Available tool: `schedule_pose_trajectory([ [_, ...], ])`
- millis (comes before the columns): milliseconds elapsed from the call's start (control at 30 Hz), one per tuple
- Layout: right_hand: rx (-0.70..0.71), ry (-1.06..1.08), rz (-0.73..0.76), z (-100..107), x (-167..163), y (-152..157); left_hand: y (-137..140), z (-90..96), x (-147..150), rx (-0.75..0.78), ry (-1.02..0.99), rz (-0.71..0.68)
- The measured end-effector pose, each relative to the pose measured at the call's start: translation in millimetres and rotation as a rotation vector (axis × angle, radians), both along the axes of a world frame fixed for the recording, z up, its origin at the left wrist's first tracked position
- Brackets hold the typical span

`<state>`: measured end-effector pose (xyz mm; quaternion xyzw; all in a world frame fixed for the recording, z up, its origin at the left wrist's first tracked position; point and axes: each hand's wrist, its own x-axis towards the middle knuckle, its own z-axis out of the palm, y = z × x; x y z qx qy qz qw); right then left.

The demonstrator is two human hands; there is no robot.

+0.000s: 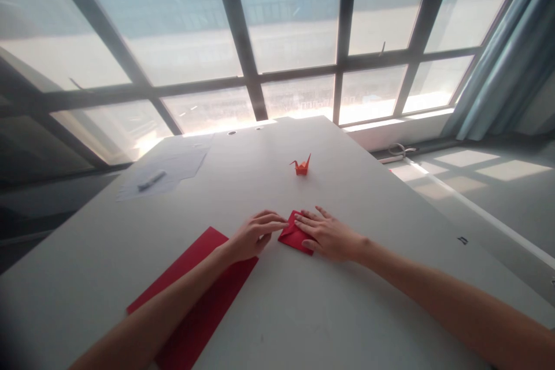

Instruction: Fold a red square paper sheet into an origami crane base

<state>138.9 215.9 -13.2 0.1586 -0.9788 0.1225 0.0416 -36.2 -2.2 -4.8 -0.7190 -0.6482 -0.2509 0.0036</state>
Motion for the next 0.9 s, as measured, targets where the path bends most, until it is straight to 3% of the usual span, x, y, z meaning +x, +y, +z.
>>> schedule_pose_trajectory([
  [167, 0.016, 0.040, 0.052, 1.1, -4.3, 8.9, -3.4, 4.1, -1.0, -0.129, 0.097, -0.110],
  [367, 0.015, 0.045, 0.045, 0.5, -3.2, 7.7, -4.4, -0.1, -7.6, -0.075, -0.046, -0.125],
  [733, 0.047, 0.111, 0.031, -5.7, -2.8, 9.0, -5.1, 0.2, -7.7, -0.100, 0.181, -0.146],
  [900, 0.060, 0.140, -0.019, -3.3, -0.3, 6.7, -5.8, -1.3, -6.4, -0.074, 0.140, -0.115],
])
